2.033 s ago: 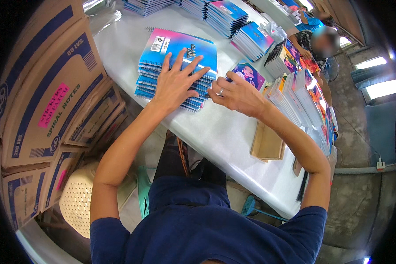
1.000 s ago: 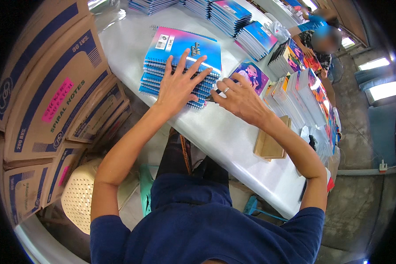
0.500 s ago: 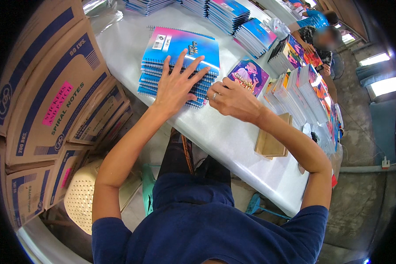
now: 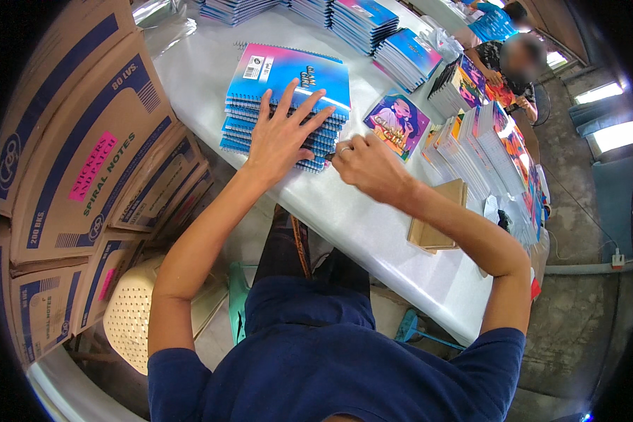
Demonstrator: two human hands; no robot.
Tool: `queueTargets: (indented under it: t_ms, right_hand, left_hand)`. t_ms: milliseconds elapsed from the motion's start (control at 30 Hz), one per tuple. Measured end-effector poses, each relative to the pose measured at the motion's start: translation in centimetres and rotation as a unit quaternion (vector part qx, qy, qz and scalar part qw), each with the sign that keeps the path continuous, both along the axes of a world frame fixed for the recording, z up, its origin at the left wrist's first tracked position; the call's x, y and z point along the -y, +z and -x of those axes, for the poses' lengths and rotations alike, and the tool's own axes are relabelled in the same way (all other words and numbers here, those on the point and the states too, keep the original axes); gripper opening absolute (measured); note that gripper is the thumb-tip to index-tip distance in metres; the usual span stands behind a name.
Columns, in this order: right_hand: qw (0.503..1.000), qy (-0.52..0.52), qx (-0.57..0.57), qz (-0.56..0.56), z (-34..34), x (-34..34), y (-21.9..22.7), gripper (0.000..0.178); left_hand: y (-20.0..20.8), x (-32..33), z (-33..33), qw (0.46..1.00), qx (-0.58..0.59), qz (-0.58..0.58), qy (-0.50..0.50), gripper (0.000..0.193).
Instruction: The person is assembling spiral notebooks by threading metal coils through stacks of paper and covers, then using pliers to cut and crimp the ends of the wires.
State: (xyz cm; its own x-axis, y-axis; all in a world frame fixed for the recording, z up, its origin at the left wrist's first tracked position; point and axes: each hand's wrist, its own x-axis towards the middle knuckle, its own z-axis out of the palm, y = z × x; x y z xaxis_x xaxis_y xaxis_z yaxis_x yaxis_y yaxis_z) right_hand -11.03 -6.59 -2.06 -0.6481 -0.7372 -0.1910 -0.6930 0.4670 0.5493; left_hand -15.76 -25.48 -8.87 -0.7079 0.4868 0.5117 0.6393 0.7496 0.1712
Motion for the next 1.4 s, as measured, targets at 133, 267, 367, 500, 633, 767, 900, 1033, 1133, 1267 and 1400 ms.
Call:
queueTargets:
  t_ms: [133, 267, 367, 500, 633, 767, 900, 1033, 1133, 1267, 1400]
  right_hand:
    - [0.99, -0.122, 0.064, 0.016, 0.0, 1.0, 0.4, 0.014]
    - [0.99, 0.071, 0.0, 0.122, 0.7, -0.9, 1.4, 0.021]
    - [0.979, 0.184, 0.006, 0.081, 1.8, -1.0, 1.2, 0.022]
    - [0.981, 0.186, -0.01, 0.05, 1.8, -1.2, 0.2, 0.018]
    - [0.994, 0.074, -0.042, 0.065, -0.8, -0.4, -2.0, 0.012]
    - [0.998, 0.024, -0.039, 0.046, -1.1, 0.3, -0.3, 0.016]
    - [0.989, 0.141, -0.03, 0.026, 0.8, -0.7, 0.8, 0.032]
    - [0.98, 0.199, -0.024, 0.012, 1.9, -1.3, 0.5, 0.028]
    - [0.986, 0.169, -0.016, -0.001, 1.1, -1.1, -0.3, 0.025]
    - [0.983, 0.178, -0.05, -0.004, 0.3, -0.3, 0.1, 0.019]
    - [0.976, 0.208, -0.068, 0.002, 0.6, -0.9, 0.2, 0.016]
  left_hand:
    - [0.1, 0.0, -0.3, 1.0, -0.004, 0.017, 0.011, 0.096]
    - [-0.3, -0.2, -0.4, 1.0, 0.007, 0.001, -0.006, 0.108]
    - [-0.2, -0.2, -0.6, 1.0, 0.004, 0.02, 0.02, 0.103]
    - [-0.3, -0.4, -0.5, 1.0, 0.004, 0.015, 0.009, 0.103]
    - [-0.3, -0.2, -0.5, 1.0, 0.008, 0.013, 0.009, 0.104]
    - [-0.2, 0.0, -0.7, 1.0, 0.006, 0.01, 0.009, 0.105]
    - [-0.3, -0.2, -0.6, 1.0, 0.005, 0.015, 0.011, 0.111]
    - [-0.4, -0.4, -0.6, 1.0, 0.006, 0.015, 0.012, 0.111]
    - [-0.4, -0.4, -0.6, 1.0, 0.011, 0.013, 0.008, 0.111]
    - [-0.6, -0.2, -0.6, 1.0, 0.003, 0.015, 0.017, 0.11]
    - [-0.6, -0.4, -0.6, 1.0, 0.003, 0.011, 0.007, 0.11]
